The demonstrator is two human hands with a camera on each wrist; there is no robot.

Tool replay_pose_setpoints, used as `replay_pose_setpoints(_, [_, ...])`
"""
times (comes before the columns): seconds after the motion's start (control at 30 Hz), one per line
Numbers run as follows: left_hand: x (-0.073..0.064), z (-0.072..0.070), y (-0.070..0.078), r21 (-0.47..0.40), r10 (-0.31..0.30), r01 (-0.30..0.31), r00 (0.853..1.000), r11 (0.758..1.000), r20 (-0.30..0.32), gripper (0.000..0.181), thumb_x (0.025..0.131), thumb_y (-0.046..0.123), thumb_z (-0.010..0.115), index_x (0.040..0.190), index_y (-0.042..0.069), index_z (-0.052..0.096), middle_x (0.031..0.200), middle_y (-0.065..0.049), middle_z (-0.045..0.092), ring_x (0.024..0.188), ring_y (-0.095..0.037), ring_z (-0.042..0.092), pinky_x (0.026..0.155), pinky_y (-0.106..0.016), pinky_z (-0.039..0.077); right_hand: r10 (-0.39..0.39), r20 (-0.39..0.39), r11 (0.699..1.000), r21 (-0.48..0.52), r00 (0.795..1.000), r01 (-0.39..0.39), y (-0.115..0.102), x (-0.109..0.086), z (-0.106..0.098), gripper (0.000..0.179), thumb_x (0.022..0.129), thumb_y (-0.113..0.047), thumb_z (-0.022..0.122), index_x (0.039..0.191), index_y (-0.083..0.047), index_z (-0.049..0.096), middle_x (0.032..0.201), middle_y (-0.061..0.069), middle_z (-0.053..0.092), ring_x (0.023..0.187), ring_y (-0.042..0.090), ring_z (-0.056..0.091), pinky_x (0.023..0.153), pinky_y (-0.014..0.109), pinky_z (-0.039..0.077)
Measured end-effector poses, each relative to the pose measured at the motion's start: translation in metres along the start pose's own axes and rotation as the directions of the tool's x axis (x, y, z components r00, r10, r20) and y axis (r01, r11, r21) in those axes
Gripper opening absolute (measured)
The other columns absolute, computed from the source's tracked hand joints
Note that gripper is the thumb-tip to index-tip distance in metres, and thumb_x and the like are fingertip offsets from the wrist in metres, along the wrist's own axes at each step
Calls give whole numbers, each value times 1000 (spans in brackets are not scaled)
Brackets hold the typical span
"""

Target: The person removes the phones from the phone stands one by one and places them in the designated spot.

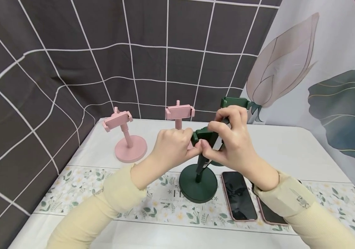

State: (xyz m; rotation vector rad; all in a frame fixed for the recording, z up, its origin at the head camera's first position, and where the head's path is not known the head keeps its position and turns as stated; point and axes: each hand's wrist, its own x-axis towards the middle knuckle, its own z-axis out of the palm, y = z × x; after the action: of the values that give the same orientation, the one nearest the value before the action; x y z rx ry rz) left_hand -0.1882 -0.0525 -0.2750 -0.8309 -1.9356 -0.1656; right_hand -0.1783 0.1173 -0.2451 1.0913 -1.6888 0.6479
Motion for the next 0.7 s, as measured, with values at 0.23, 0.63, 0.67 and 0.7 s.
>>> replay_pose_setpoints(0.23, [1,4,-4,-66,-11,6,997,998,-73,28,69,34,69,68,10,54,57,1,50,44,-12,44,38,-22,34,-22,-51,999,36,998,24,2,0,3,25,90,-30,52,89,-4,49,93,19,42,90,36,35,78,52,25])
replay_pose_setpoints(0.63, [10,21,13,-614,-156,182,983,768,96,27,87,12,62,112,3,67,122,-12,64,119,-24,57,105,-25,40,45,-218,992,125,975,-18,6,5,7,36,90,-39,53,85,-5,43,88,19,38,91,27,35,84,30,26])
replay_pose_setpoints(0.67, [10,24,17,-642,-204,210,975,737,85,25,86,12,65,109,2,68,118,-12,67,117,-23,59,105,-23,40,52,-233,991,134,971,-20,6,7,7,36,89,-39,54,85,-5,43,88,19,38,92,26,35,84,30,26])
replay_pose_setpoints(0.7, [10,27,20,-656,-250,232,966,718,67,23,85,12,68,106,2,69,113,-11,69,113,-21,61,101,-21,42,56,-248,990,143,967,-20,5,8,7,37,89,-39,54,85,-4,43,87,20,38,92,26,35,84,29,26])
